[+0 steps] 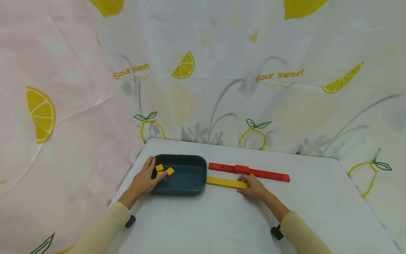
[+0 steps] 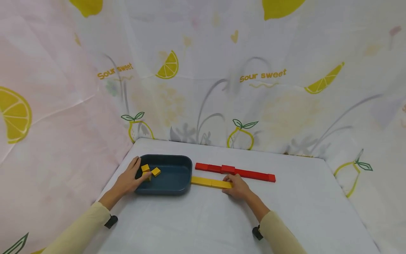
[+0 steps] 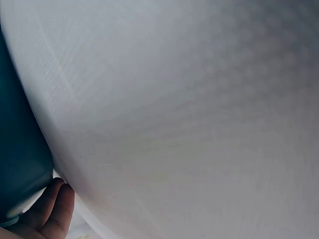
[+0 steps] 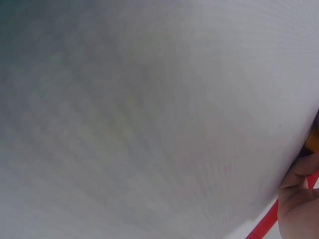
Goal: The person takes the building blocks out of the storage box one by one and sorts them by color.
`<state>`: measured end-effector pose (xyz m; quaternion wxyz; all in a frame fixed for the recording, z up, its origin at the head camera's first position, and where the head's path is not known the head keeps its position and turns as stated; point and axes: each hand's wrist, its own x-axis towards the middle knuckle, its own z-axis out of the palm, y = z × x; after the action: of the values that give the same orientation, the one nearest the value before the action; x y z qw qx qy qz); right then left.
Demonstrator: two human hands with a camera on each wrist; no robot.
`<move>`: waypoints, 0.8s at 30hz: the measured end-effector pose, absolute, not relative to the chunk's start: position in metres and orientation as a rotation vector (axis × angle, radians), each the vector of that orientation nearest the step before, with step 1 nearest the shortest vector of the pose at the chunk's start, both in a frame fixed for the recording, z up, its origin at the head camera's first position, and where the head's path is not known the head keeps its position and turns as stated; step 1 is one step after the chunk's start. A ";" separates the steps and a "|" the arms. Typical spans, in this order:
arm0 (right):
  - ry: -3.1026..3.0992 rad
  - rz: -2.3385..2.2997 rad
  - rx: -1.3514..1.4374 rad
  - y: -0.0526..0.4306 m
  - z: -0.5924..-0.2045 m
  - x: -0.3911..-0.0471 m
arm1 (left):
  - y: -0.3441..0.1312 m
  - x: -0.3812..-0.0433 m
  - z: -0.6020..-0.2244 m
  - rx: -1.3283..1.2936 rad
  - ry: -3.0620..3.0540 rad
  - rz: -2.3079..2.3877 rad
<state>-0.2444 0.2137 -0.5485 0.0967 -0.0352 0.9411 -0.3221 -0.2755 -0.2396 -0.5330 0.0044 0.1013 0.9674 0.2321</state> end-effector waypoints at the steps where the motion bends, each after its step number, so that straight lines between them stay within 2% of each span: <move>1: 2.787 -0.956 -0.106 0.214 -0.548 -0.244 | -0.239 -0.275 -0.532 0.316 3.031 0.731; 24: 2.785 -0.929 -0.114 0.215 -0.549 -0.245 | -0.238 -0.274 -0.530 0.300 3.026 0.736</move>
<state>-0.2453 0.2152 -0.5488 0.1014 -0.0386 0.9430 -0.3147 -0.2738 -0.2378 -0.5302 0.0063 0.0958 0.9672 0.2352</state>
